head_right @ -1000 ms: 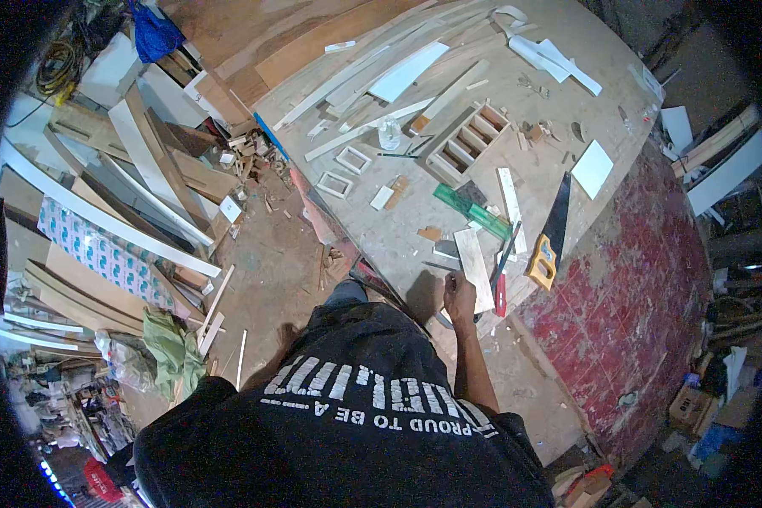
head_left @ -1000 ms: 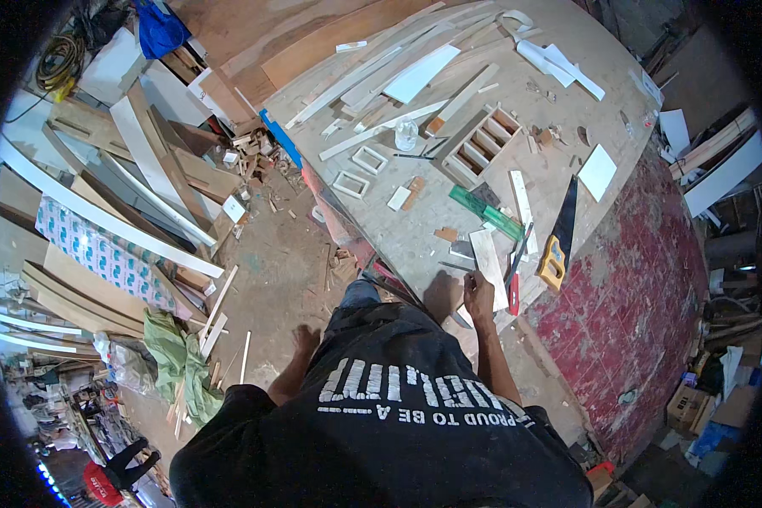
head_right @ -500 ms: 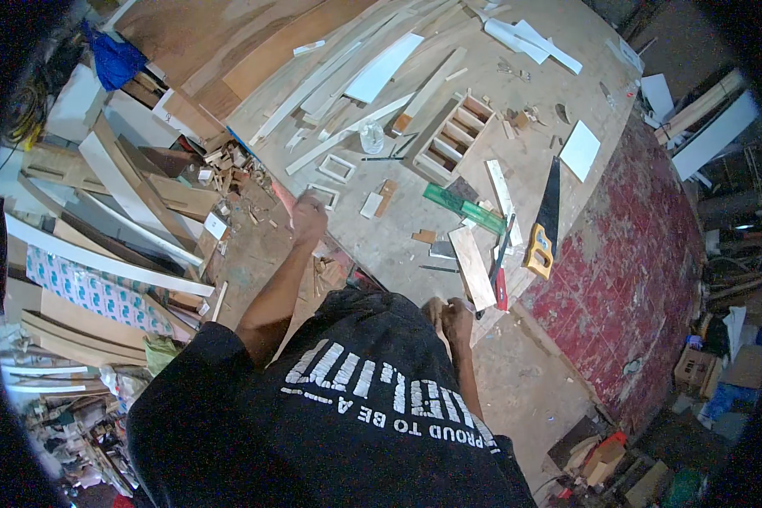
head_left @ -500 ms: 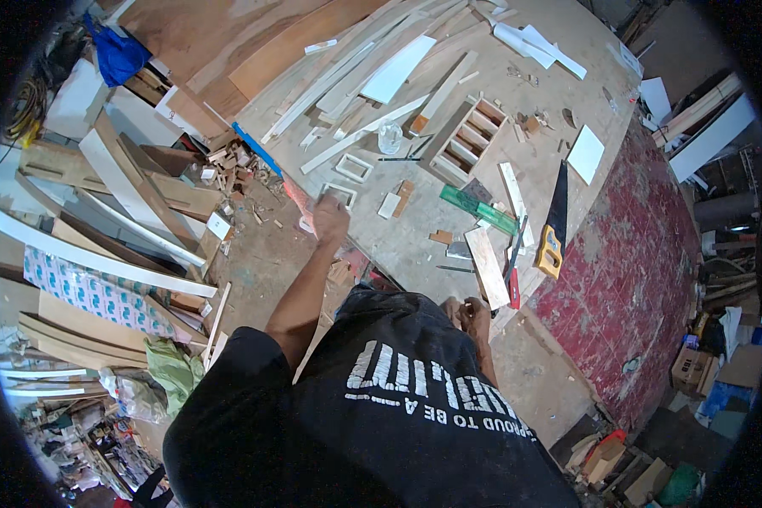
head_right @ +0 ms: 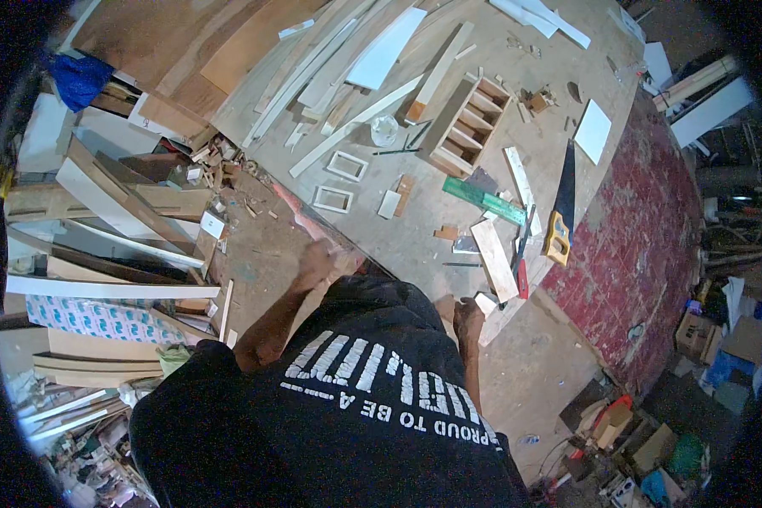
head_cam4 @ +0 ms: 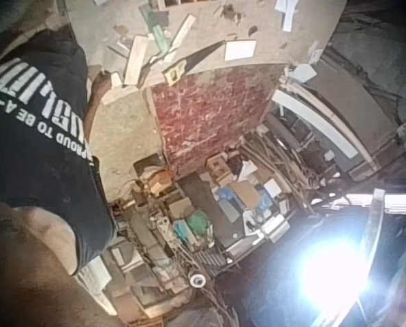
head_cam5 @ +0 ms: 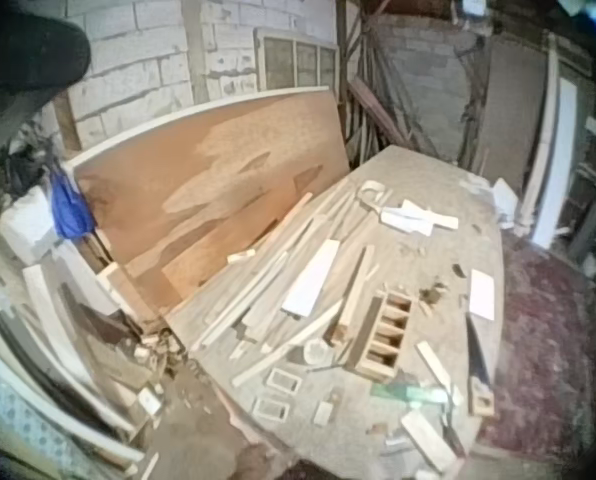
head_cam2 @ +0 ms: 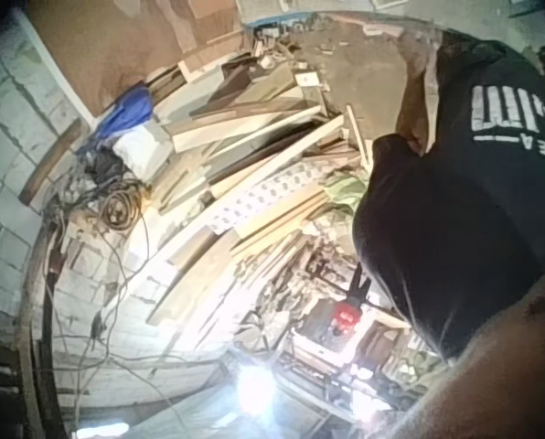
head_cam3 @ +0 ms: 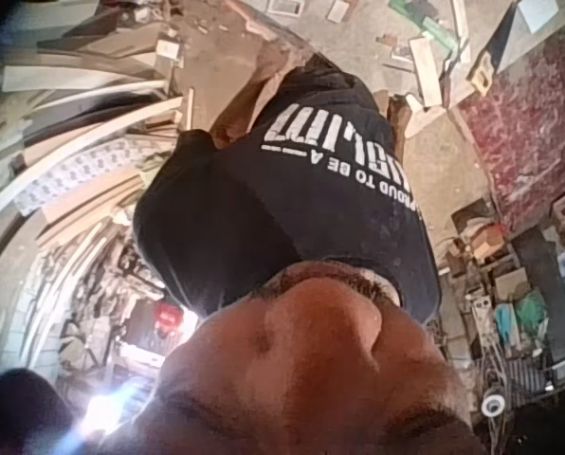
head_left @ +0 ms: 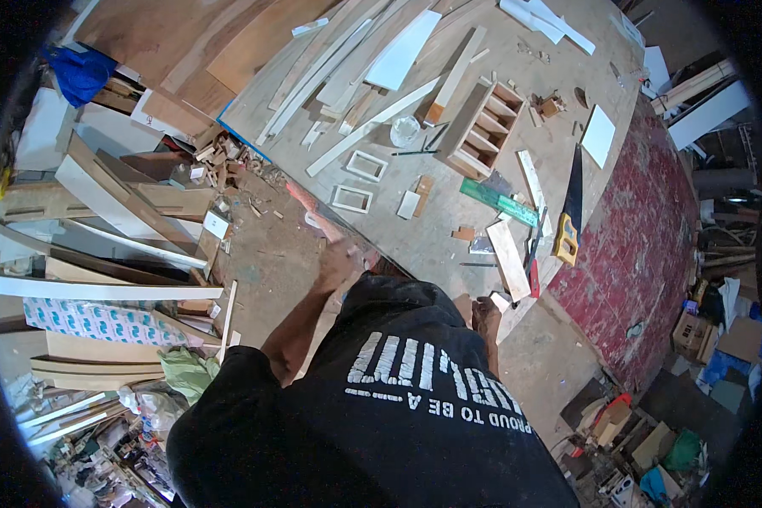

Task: Assembling a small wooden storage unit or box with internal dividers.

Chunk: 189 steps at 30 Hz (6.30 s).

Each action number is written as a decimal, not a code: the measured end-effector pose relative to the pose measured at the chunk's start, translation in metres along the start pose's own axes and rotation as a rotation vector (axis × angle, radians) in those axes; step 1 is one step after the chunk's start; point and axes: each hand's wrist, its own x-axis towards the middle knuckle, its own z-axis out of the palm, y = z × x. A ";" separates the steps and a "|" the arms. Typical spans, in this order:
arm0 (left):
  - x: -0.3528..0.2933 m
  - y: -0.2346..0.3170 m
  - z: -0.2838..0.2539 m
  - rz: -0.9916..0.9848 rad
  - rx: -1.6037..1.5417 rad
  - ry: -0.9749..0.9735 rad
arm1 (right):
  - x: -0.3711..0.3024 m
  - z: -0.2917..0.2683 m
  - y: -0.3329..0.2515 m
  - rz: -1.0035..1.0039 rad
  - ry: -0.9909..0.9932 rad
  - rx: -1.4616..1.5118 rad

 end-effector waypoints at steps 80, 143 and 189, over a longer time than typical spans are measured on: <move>0.139 -0.015 -0.074 0.399 0.006 0.084 | 0.131 0.214 -0.273 -0.348 -0.236 -0.159; -0.138 0.143 0.095 -0.041 -0.844 -0.021 | 0.024 -0.085 -0.118 -0.539 -0.582 0.297; -0.151 0.253 0.068 0.071 -1.223 -0.659 | 0.008 -0.098 -0.131 -0.355 -0.128 0.470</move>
